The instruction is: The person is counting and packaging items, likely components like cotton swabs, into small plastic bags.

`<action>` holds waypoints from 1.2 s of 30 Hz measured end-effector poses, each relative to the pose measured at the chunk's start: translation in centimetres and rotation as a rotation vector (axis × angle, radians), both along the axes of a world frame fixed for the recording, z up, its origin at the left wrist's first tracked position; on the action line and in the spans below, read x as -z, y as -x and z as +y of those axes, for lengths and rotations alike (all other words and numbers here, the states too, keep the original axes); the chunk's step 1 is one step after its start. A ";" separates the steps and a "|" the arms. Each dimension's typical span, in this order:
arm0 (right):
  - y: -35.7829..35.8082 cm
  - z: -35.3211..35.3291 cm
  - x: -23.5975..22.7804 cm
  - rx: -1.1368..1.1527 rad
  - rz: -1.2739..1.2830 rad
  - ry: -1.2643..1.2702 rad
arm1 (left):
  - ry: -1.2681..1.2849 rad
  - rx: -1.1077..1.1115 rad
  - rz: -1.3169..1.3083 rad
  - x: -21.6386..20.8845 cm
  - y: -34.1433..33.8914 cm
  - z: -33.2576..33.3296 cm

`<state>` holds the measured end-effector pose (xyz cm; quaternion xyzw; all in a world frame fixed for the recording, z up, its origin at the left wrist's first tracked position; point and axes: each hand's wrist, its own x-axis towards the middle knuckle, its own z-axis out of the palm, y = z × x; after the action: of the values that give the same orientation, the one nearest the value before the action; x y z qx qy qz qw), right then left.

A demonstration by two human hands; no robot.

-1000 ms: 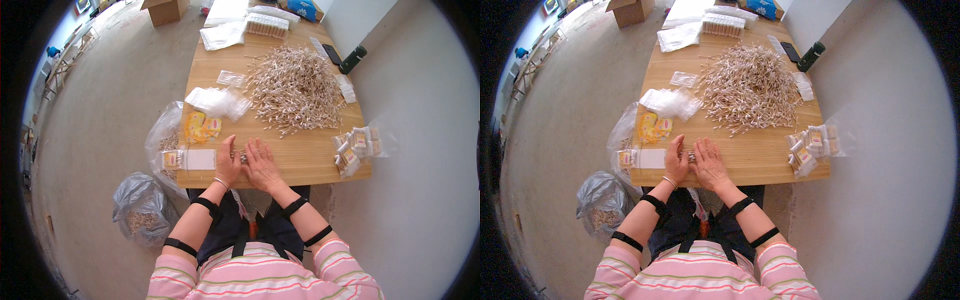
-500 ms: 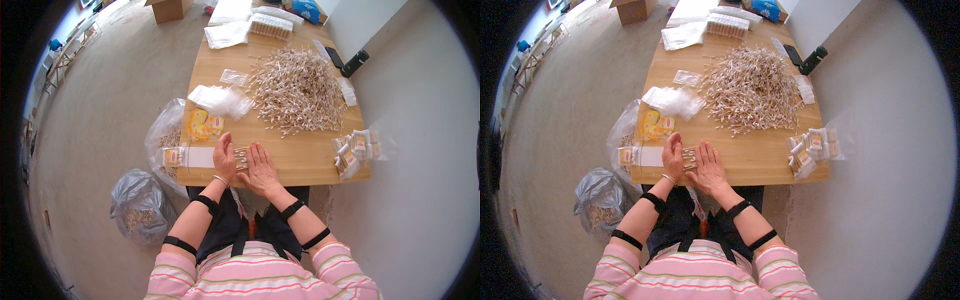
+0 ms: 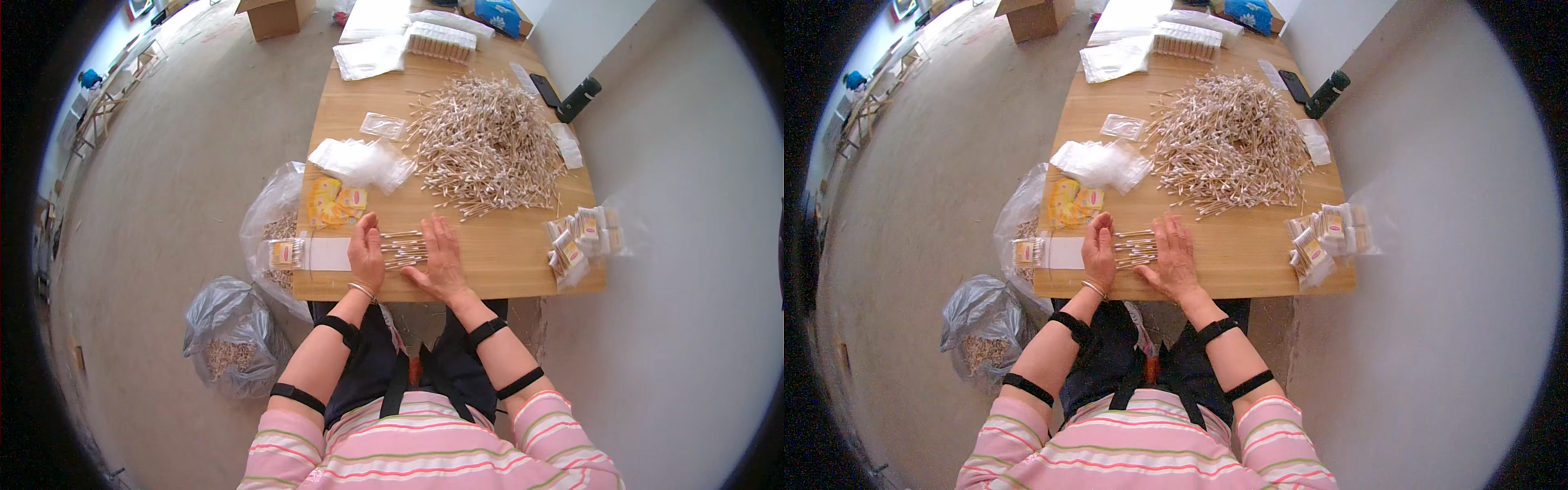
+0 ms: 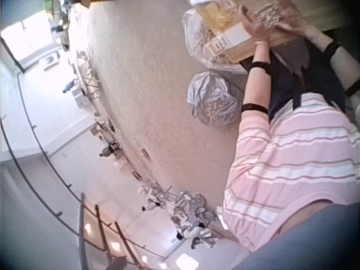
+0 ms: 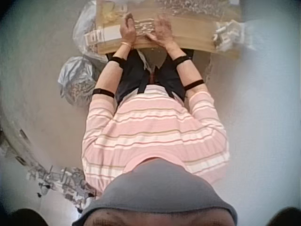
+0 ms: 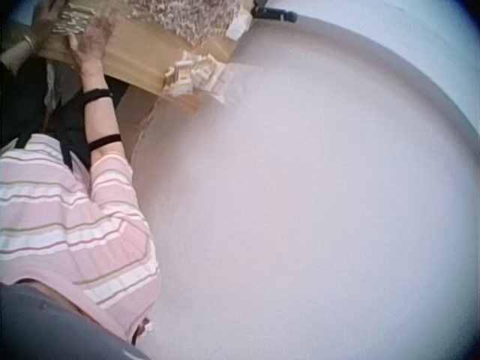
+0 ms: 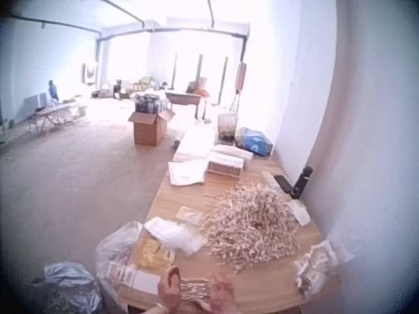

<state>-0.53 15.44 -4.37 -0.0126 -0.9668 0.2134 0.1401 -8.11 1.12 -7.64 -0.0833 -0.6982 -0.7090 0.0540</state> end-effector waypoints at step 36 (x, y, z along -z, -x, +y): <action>4.5 -3.3 1.5 0.032 0.138 0.389 | -0.450 0.190 -0.234 0.2 0.7 -0.4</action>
<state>-5.07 12.13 -5.85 -0.0402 -0.8950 0.3944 0.2044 -8.76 0.75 -7.87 -0.0517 -0.5138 -0.8529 -0.0767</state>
